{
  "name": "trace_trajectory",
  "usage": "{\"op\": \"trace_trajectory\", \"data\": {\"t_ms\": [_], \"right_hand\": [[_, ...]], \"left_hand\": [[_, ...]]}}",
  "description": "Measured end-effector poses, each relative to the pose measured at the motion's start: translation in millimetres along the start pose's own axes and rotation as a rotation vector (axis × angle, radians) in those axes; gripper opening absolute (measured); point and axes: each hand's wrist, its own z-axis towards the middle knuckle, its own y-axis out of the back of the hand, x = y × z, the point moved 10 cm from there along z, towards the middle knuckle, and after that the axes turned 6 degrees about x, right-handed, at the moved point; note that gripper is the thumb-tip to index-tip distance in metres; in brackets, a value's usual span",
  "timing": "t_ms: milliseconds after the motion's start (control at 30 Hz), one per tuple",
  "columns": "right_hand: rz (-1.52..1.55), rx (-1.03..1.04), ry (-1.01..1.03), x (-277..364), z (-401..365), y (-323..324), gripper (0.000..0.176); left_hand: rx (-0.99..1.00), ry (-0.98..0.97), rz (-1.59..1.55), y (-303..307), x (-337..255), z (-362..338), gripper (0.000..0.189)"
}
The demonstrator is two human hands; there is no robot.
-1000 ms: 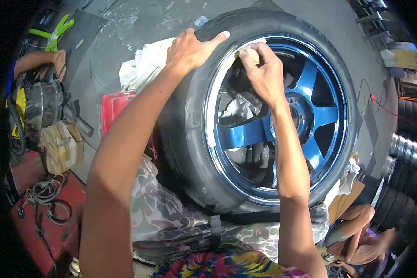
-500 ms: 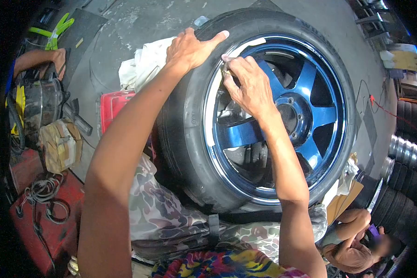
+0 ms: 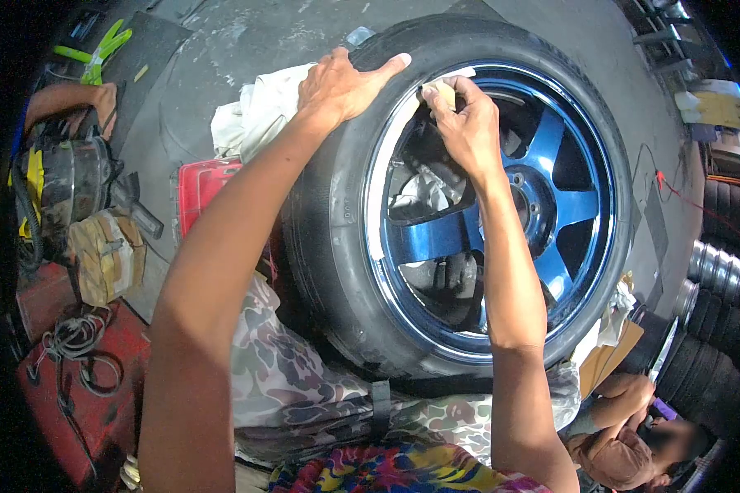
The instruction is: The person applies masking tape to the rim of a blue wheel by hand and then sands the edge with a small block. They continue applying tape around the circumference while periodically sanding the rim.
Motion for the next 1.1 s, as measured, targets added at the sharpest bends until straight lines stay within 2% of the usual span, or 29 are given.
{"op": "trace_trajectory", "data": {"t_ms": [133,233,367,433,567,667,733,800,1100], "right_hand": [[0.152,0.112,-0.179,-16,-3,-8,0.027],[0.066,0.074,-0.097,-10,0,-2,0.028],[0.112,0.012,-0.065,-1,-4,1,0.024],[0.271,0.095,-0.121,-8,-5,-9,0.022],[0.402,0.112,-0.230,-21,-8,-22,0.026],[0.322,0.152,-0.290,-23,-2,-28,0.028],[0.314,0.129,-0.306,-24,0,-31,0.030],[0.160,0.057,-0.357,-29,1,-25,0.032],[0.210,0.046,-0.423,-20,-4,-26,0.026]], "left_hand": [[0.008,-0.005,0.002,0,-1,0,0.126],[0.004,-0.004,0.010,0,0,-1,0.126],[0.003,0.001,0.019,2,-1,-1,0.125],[0.000,0.001,0.016,3,-1,-3,0.125],[0.008,0.014,0.024,3,-2,-3,0.125],[-0.016,-0.002,0.035,2,-1,-1,0.125],[0.000,0.010,0.033,3,-2,-2,0.125],[0.015,0.025,0.030,2,0,-2,0.126],[-0.017,-0.015,0.017,-2,1,0,0.126]]}}
